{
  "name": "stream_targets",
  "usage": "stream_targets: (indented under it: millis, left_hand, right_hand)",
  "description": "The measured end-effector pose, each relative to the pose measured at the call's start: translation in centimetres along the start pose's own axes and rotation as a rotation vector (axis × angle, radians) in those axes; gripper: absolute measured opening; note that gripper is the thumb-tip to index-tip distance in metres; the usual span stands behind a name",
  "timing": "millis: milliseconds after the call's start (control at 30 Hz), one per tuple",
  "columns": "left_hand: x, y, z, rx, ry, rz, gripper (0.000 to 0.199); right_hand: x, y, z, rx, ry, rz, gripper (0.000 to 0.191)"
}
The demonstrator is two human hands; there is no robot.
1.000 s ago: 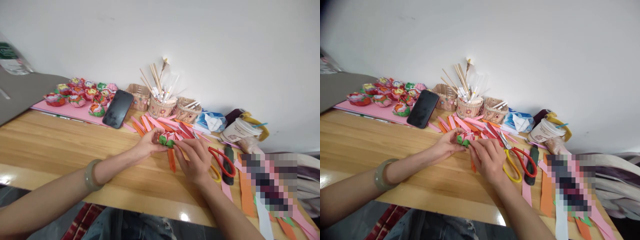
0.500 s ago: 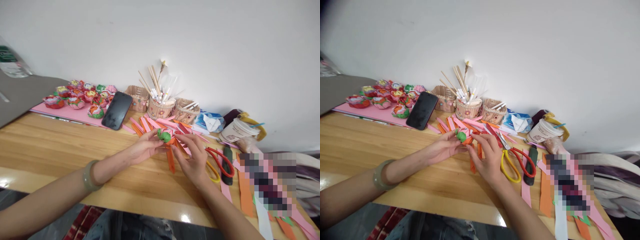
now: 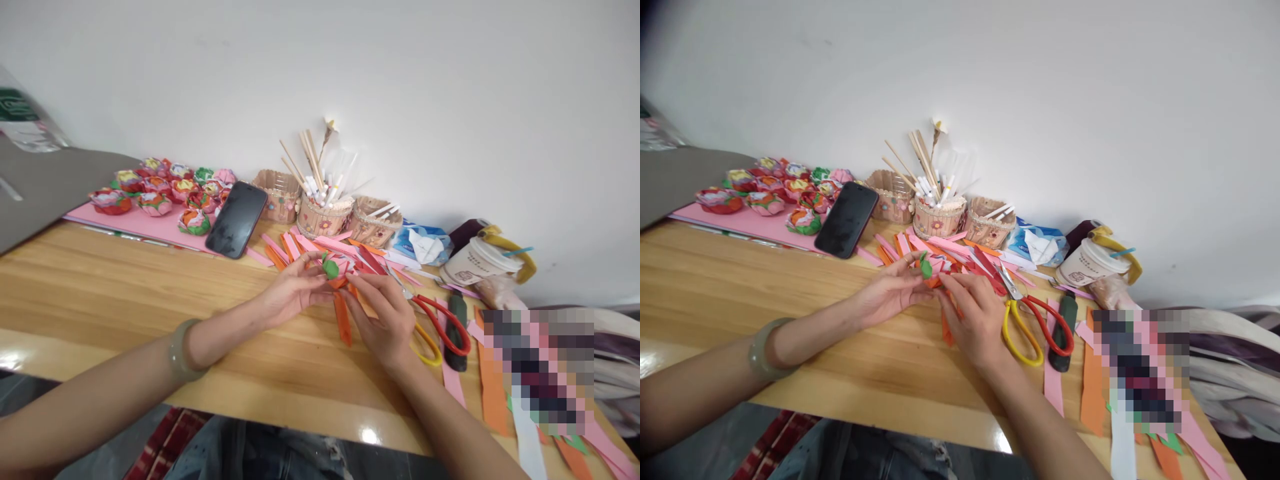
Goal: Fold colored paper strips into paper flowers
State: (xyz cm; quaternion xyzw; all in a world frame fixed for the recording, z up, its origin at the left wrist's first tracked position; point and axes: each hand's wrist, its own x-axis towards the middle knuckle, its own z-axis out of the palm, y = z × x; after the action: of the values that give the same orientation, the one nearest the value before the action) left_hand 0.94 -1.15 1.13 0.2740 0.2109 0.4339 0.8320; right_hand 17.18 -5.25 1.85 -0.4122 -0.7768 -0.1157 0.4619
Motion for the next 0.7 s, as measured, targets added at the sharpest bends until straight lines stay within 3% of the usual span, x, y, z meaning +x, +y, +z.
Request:
stream_targets:
  millis: [167,267,367,467,700]
  left_hand:
    - [0.0,-0.1,0.0,0.148,0.032,0.027,0.034]
    - [0.0,-0.1,-0.1,0.208,0.031,0.052,0.031]
    - [0.0,-0.1,-0.1,0.298,0.064,0.087,0.029]
    - [0.0,-0.1,-0.1,0.361,0.122,0.111,0.03]
    - [0.0,-0.2,0.1,0.329,0.072,0.016,0.042]
  right_hand:
    - [0.5,-0.2,-0.1,0.292,-0.064,0.323,0.005]
    - [0.9,0.0,-0.2,0.528,-0.155,0.582,0.009]
    - [1.0,0.4,-0.2,0.687,-0.151,0.749,0.013]
    - [1.0,0.8,-0.1,0.747,-0.111,0.809,0.015]
    - [1.2,0.5,0.0,0.775,-0.165,0.809,0.012]
